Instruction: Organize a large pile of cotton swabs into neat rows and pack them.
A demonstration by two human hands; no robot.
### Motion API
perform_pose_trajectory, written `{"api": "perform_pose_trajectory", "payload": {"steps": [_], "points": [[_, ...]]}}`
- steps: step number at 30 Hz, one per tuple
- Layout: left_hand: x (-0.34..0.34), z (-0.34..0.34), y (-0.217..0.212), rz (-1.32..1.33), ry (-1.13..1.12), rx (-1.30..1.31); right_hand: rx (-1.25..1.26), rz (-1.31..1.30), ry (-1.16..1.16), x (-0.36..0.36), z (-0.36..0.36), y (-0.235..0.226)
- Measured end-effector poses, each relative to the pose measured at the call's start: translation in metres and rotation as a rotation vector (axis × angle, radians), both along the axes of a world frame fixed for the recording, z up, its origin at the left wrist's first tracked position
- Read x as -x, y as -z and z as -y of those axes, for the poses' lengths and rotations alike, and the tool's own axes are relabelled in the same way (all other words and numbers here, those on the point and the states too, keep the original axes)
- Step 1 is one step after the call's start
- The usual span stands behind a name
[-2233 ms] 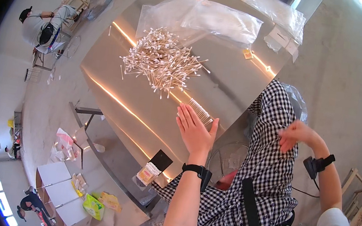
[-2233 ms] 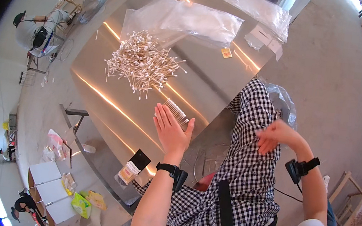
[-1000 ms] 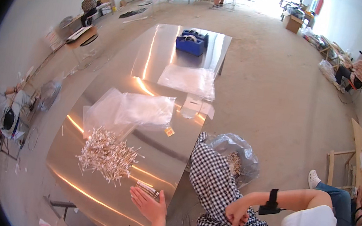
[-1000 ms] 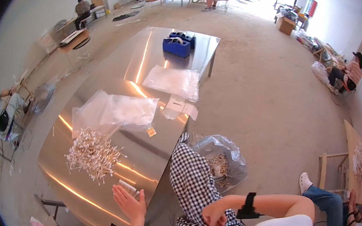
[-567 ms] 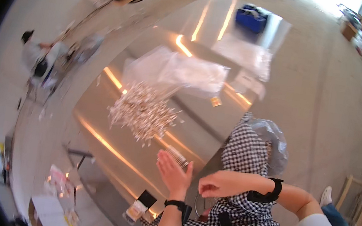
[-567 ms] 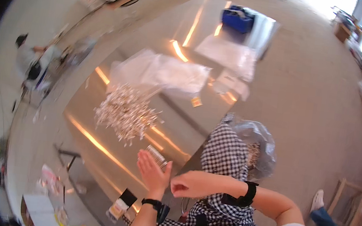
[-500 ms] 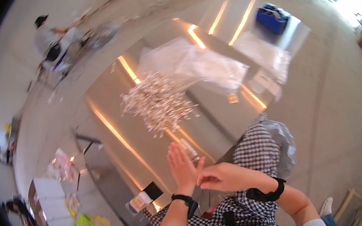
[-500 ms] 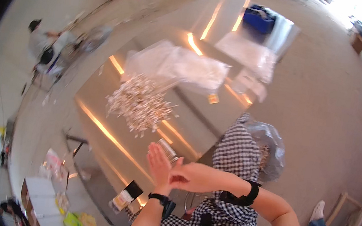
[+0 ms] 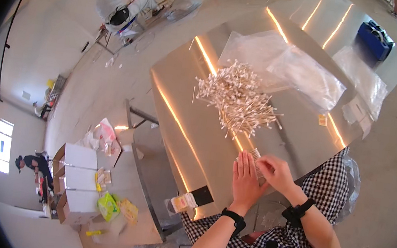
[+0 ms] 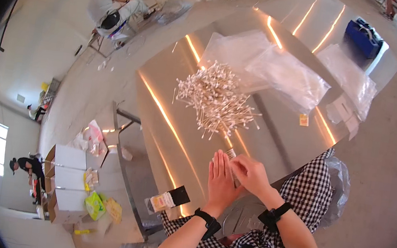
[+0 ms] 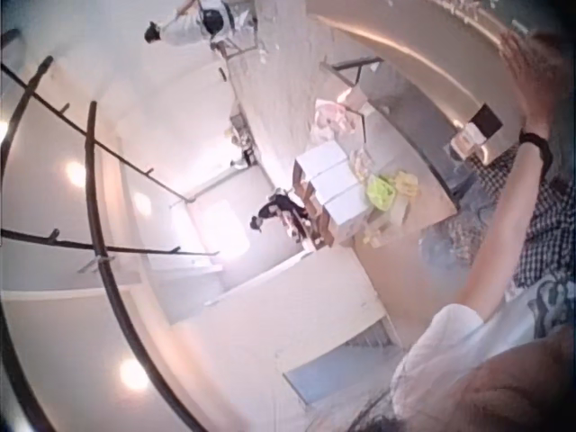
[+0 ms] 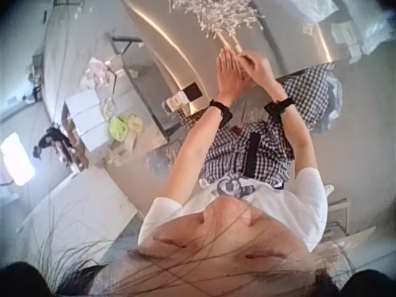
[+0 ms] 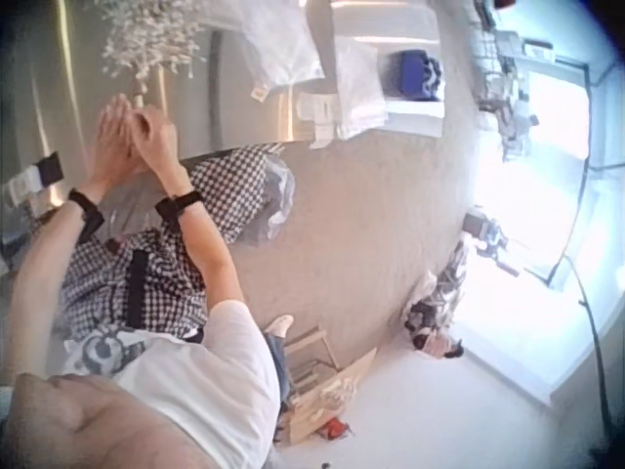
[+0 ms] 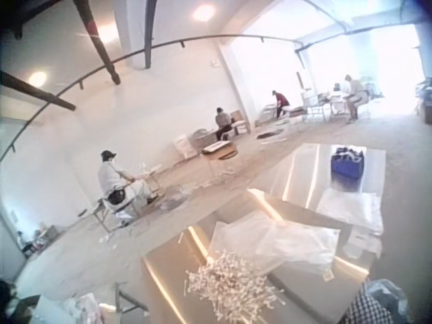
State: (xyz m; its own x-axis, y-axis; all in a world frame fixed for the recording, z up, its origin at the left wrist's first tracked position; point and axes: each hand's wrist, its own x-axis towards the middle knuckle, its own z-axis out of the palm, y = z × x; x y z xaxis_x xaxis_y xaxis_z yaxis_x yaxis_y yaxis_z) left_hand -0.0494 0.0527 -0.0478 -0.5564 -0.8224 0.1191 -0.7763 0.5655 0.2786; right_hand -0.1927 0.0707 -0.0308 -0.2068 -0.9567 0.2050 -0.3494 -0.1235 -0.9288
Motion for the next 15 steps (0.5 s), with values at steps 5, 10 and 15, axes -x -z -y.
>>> {"api": "perform_pose_trajectory", "payload": {"steps": [5, 10, 15], "points": [[0.000, 0.003, -0.002, 0.001, -0.013, -0.005, -0.015, 0.042, 0.088, 0.011, 0.014, 0.002], [-0.003, 0.007, -0.006, 0.010, -0.012, 0.016, 0.035, 0.030, 0.102, 0.032, 0.021, 0.002], [0.001, 0.004, -0.003, 0.014, -0.004, 0.003, 0.092, -0.143, 0.032, 0.040, 0.016, 0.002]]}}
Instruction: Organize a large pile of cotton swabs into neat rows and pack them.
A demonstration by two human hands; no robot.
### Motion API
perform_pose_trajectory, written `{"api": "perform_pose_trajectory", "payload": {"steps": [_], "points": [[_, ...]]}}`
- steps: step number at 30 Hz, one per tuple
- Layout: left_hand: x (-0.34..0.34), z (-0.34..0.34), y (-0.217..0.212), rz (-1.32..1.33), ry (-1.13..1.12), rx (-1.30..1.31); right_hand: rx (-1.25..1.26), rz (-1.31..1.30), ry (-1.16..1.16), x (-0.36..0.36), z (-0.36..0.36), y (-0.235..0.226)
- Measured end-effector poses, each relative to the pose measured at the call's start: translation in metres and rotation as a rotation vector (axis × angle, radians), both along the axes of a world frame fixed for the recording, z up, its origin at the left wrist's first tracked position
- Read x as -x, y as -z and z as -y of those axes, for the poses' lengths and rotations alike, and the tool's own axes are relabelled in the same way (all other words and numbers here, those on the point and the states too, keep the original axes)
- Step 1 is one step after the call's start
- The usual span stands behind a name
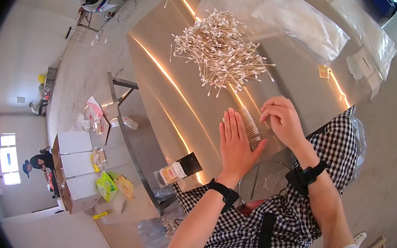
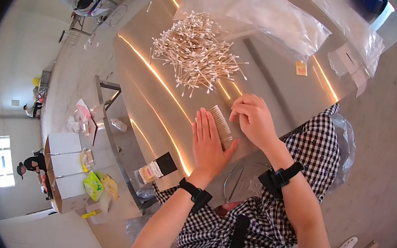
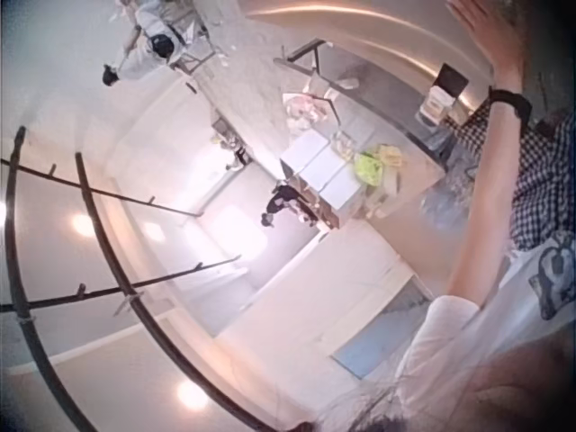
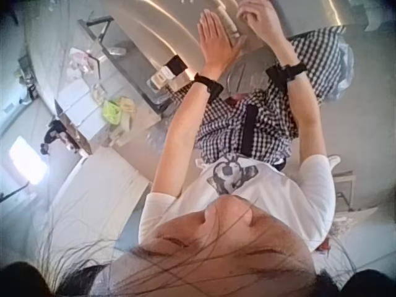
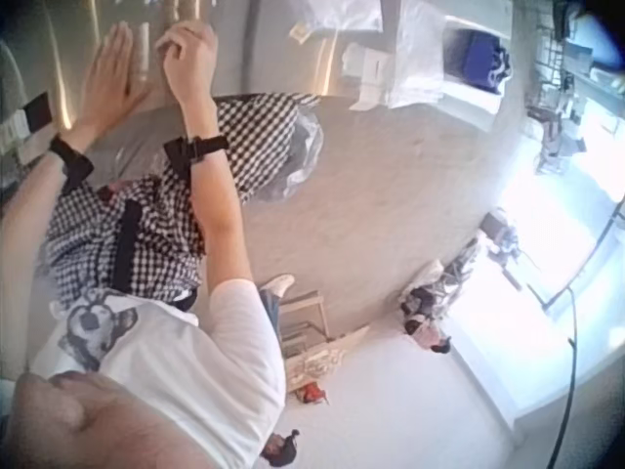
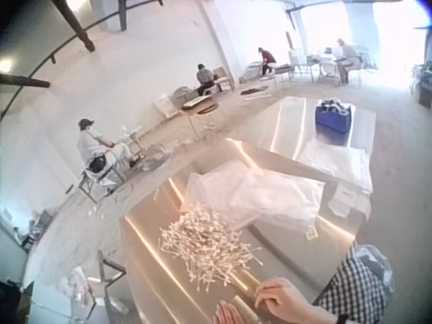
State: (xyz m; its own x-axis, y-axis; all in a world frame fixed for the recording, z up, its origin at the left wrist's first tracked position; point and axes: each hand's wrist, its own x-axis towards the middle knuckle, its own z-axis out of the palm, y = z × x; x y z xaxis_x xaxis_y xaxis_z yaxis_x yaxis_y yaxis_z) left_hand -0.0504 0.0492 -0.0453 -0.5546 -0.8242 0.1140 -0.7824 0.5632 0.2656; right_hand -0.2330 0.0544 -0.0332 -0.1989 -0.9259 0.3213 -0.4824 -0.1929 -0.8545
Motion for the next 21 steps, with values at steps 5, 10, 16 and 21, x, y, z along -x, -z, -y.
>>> {"api": "perform_pose_trajectory", "payload": {"steps": [5, 10, 16, 21], "points": [[-0.001, -0.001, 0.002, -0.003, -0.007, -0.002, -0.011, -0.070, -0.064, -0.004, 0.001, 0.009], [-0.001, 0.000, -0.002, -0.006, -0.002, -0.004, -0.051, -0.162, -0.211, -0.005, 0.000, 0.009], [-0.002, 0.000, -0.001, -0.011, -0.012, 0.001, -0.037, -0.175, -0.193, -0.008, 0.003, 0.012], [0.001, 0.001, -0.001, -0.011, -0.019, -0.009, -0.038, -0.159, -0.166, -0.006, 0.002, 0.012]]}}
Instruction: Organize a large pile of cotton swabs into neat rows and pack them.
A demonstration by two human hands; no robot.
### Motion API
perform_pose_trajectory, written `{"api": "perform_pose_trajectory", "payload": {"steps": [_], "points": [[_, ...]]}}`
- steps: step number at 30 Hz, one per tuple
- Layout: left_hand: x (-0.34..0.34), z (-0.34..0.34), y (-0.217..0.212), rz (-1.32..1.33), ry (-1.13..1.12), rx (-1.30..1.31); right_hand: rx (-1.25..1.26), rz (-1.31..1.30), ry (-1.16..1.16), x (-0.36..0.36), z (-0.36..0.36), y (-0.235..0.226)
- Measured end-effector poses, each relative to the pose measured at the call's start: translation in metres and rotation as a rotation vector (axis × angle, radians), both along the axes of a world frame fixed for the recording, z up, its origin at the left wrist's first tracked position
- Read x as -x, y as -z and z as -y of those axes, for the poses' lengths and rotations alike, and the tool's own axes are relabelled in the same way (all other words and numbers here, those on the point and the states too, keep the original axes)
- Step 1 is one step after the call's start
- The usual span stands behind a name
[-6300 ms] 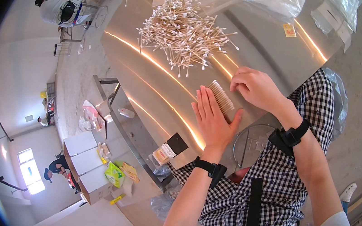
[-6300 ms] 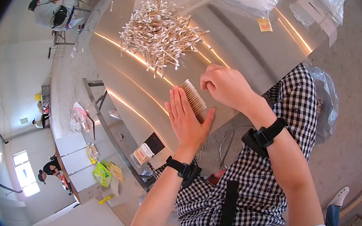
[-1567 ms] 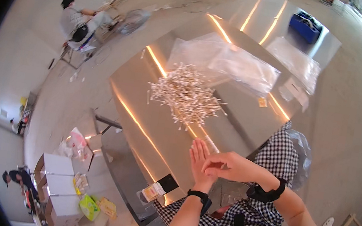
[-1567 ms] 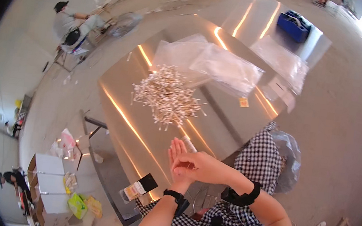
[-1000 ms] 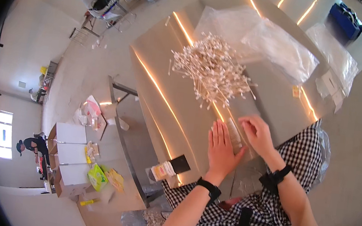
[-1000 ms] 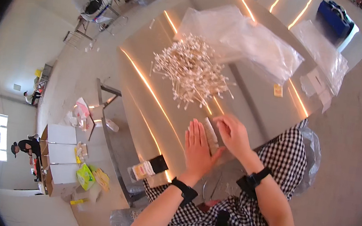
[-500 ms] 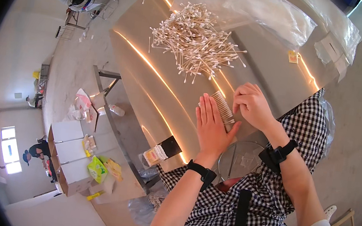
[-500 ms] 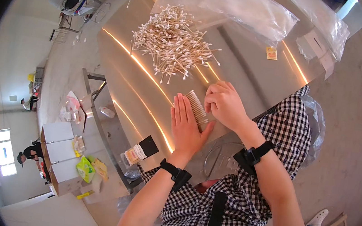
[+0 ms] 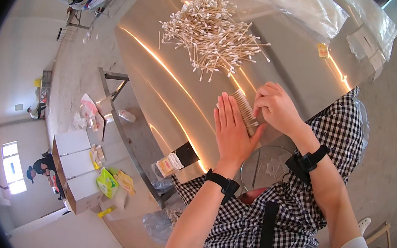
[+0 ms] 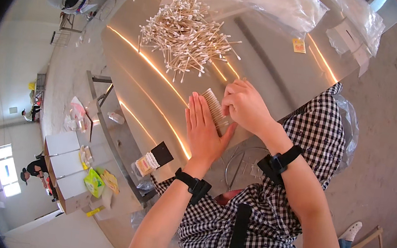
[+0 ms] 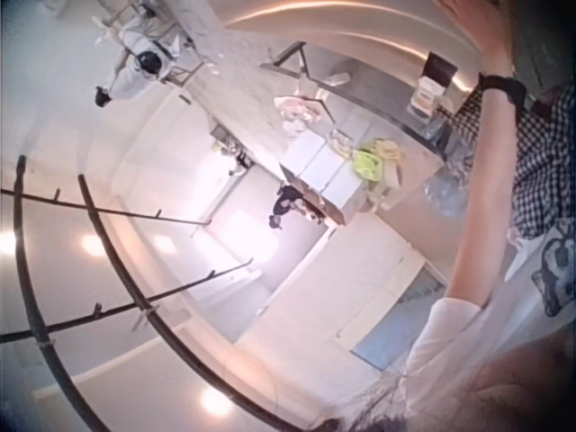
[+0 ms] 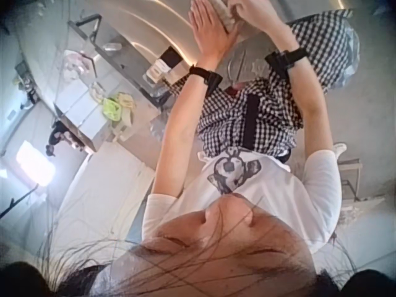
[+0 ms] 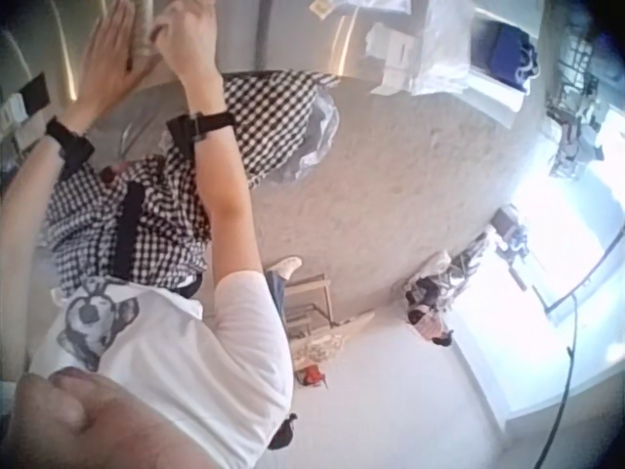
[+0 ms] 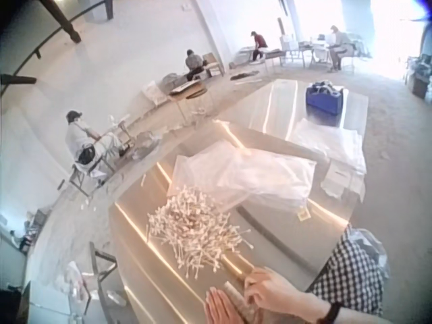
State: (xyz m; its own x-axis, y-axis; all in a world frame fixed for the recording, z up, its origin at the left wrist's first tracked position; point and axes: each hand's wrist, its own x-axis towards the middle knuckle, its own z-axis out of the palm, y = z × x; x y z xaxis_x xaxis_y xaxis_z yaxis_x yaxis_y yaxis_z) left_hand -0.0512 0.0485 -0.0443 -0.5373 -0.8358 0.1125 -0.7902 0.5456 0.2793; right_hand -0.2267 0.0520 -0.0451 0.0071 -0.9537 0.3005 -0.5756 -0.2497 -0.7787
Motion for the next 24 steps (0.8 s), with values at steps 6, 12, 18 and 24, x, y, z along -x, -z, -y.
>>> {"api": "perform_pose_trajectory", "payload": {"steps": [6, 12, 18, 24], "points": [[0.0004, 0.0011, 0.0000, 0.014, 0.005, 0.006, 0.006, -0.003, 0.013, -0.0008, 0.0013, 0.0005], [-0.0013, 0.0008, -0.0010, 0.013, 0.010, 0.009, -0.019, -0.016, 0.015, -0.0024, -0.0007, -0.0006], [-0.0004, 0.0008, 0.0000, 0.008, 0.014, 0.026, -0.015, -0.027, 0.007, -0.0017, -0.0004, -0.0008], [-0.0003, 0.0011, 0.0005, 0.016, 0.009, 0.024, -0.027, -0.040, -0.008, -0.0023, -0.0010, -0.0011]]}}
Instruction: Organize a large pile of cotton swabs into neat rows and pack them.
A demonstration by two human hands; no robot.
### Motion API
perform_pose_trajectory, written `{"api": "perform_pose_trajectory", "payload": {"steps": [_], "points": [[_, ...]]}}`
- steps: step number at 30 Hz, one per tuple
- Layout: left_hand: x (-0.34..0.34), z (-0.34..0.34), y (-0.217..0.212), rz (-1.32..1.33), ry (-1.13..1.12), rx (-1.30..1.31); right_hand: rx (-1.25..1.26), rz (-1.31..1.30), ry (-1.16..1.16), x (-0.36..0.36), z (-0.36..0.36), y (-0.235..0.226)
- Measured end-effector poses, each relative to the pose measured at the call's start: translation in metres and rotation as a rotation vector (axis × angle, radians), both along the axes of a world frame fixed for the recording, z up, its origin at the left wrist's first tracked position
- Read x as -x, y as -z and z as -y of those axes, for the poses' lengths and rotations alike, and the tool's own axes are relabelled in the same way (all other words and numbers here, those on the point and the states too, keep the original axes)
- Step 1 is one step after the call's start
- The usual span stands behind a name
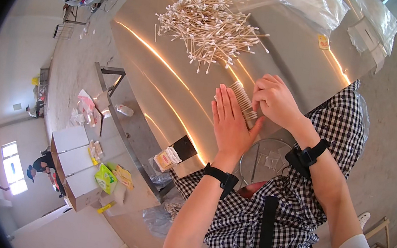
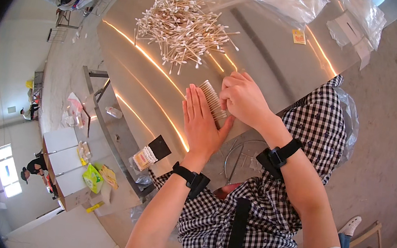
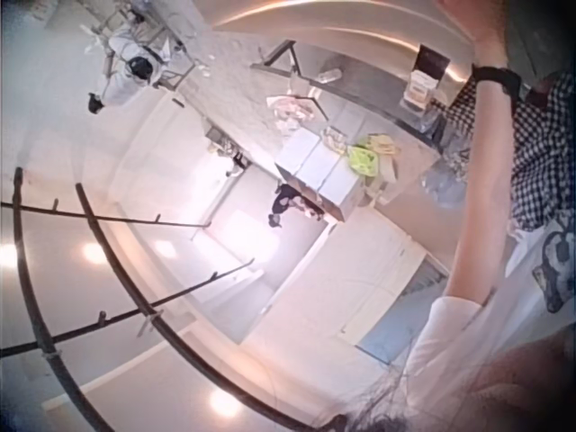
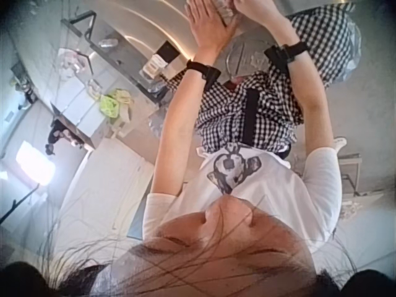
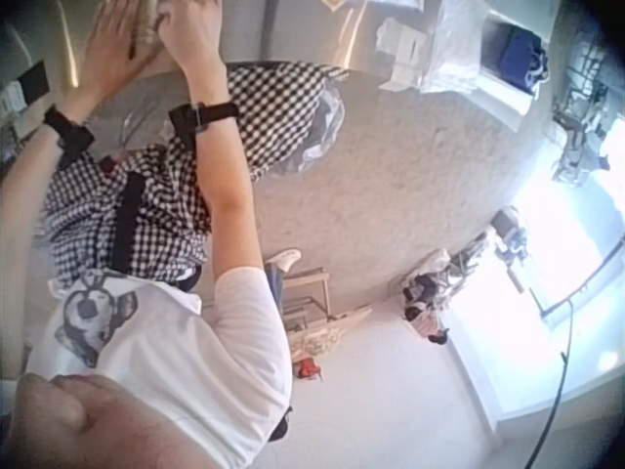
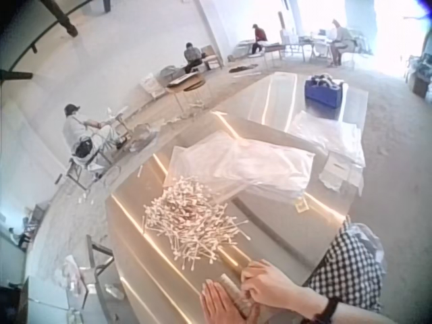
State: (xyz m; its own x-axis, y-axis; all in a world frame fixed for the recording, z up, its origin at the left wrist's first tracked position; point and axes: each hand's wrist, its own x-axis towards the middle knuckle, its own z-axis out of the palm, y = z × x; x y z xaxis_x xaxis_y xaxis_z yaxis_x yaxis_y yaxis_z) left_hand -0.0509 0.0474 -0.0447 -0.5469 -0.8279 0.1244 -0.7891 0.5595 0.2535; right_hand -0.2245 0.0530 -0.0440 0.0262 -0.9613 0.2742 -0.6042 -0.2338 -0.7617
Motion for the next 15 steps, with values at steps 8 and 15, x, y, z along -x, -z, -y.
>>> {"api": "perform_pose_trajectory", "payload": {"steps": [8, 15], "points": [[0.0007, 0.0001, -0.0009, 0.003, -0.006, 0.002, 0.019, -0.011, -0.015, 0.0003, 0.0004, 0.0005], [0.0007, -0.0001, -0.0009, 0.019, -0.007, 0.001, 0.013, 0.088, 0.097, 0.0003, 0.0014, 0.0012]]}}
